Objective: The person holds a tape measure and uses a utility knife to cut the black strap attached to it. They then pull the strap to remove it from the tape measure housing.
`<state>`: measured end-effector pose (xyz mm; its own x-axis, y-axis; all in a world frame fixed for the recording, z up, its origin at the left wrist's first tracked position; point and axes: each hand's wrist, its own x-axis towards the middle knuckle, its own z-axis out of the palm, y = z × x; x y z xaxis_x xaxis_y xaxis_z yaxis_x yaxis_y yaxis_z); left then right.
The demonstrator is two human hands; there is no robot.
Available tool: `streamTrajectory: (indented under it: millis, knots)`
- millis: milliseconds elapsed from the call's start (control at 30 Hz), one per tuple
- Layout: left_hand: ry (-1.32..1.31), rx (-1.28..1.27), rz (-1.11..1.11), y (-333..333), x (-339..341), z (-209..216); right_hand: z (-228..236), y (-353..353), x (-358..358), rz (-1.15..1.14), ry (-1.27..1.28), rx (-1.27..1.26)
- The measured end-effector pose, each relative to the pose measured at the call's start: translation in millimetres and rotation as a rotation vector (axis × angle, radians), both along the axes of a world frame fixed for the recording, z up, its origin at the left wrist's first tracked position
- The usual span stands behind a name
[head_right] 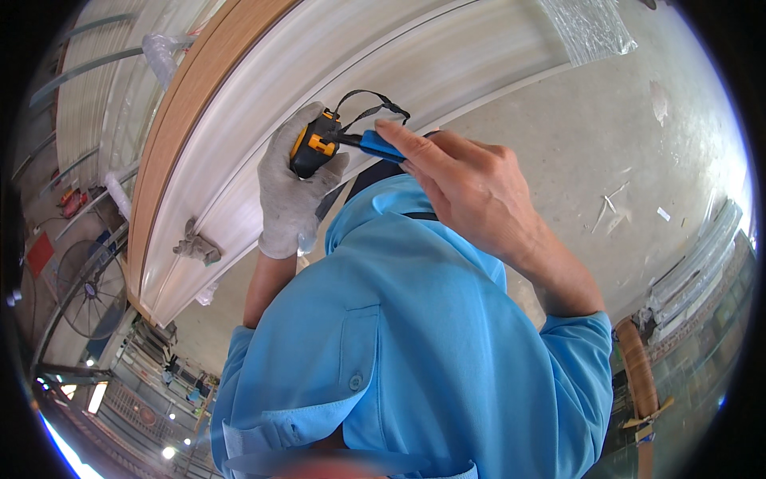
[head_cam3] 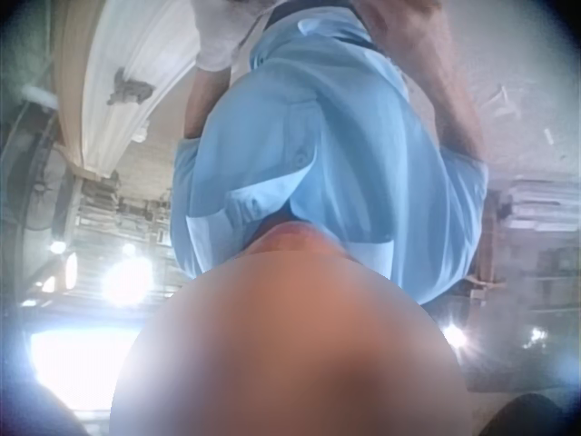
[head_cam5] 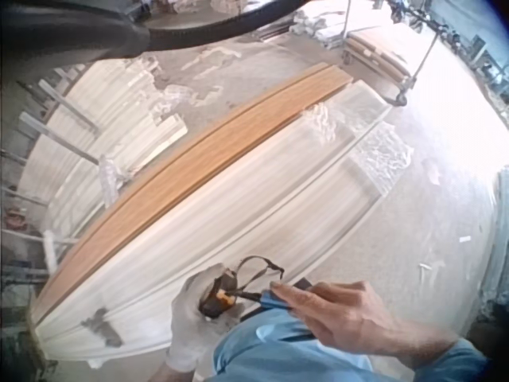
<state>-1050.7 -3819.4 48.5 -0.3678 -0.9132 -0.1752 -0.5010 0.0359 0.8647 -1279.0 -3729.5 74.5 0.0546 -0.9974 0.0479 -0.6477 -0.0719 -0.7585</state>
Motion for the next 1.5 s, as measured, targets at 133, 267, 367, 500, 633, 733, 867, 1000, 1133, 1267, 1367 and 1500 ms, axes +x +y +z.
streamTrajectory:
  millis: [133, 267, 367, 500, 633, 733, 867, 1000, 1133, 1267, 1367, 1500]
  knots:
    - [-0.069, 0.001, -0.043, 1.9, 0.6, 5.9, -2.3, -3.6, -2.9, 0.012, 0.092, -0.023]
    - [-0.074, -0.005, -0.063, 2.3, 1.1, 8.5, 0.0, -2.3, -4.9, 0.048, 0.095, 0.019]
    - [-0.083, -0.061, -0.090, 1.6, 1.5, 7.9, 1.9, -1.6, -6.3, 0.070, 0.080, 0.021]
    - [-0.080, -0.061, -0.101, 2.8, 1.4, 8.7, 4.0, -2.0, -9.5, 0.108, 0.100, 0.047]
    - [-0.083, -0.080, -0.115, 3.2, 0.5, 11.5, 7.1, -2.0, -13.2, 0.090, 0.097, 0.040]
    - [-0.116, -0.109, -0.131, 2.9, 0.6, 13.8, 9.6, -1.9, -15.3, 0.103, 0.128, 0.048]
    - [-0.160, -0.104, -0.151, 3.3, 1.5, 15.3, 11.2, -1.1, -16.0, 0.120, 0.130, 0.056]
    - [-0.127, -0.076, -0.152, 3.5, 0.7, 14.3, 9.8, -0.9, -15.0, 0.122, 0.130, 0.058]
    - [-0.164, -0.078, -0.162, 3.2, 0.8, 14.2, 7.3, -0.2, -13.8, 0.126, 0.145, 0.046]
    - [-0.197, -0.095, -0.180, 1.2, 1.7, 15.8, 5.8, -0.3, -12.7, 0.133, 0.148, 0.045]
    - [-0.182, -0.088, -0.167, 0.3, 1.6, 16.2, 5.6, -0.9, -11.9, 0.132, 0.144, 0.049]
    - [-0.157, -0.080, -0.152, -0.6, 1.7, 16.5, 6.2, -2.0, -12.1, 0.125, 0.123, 0.036]
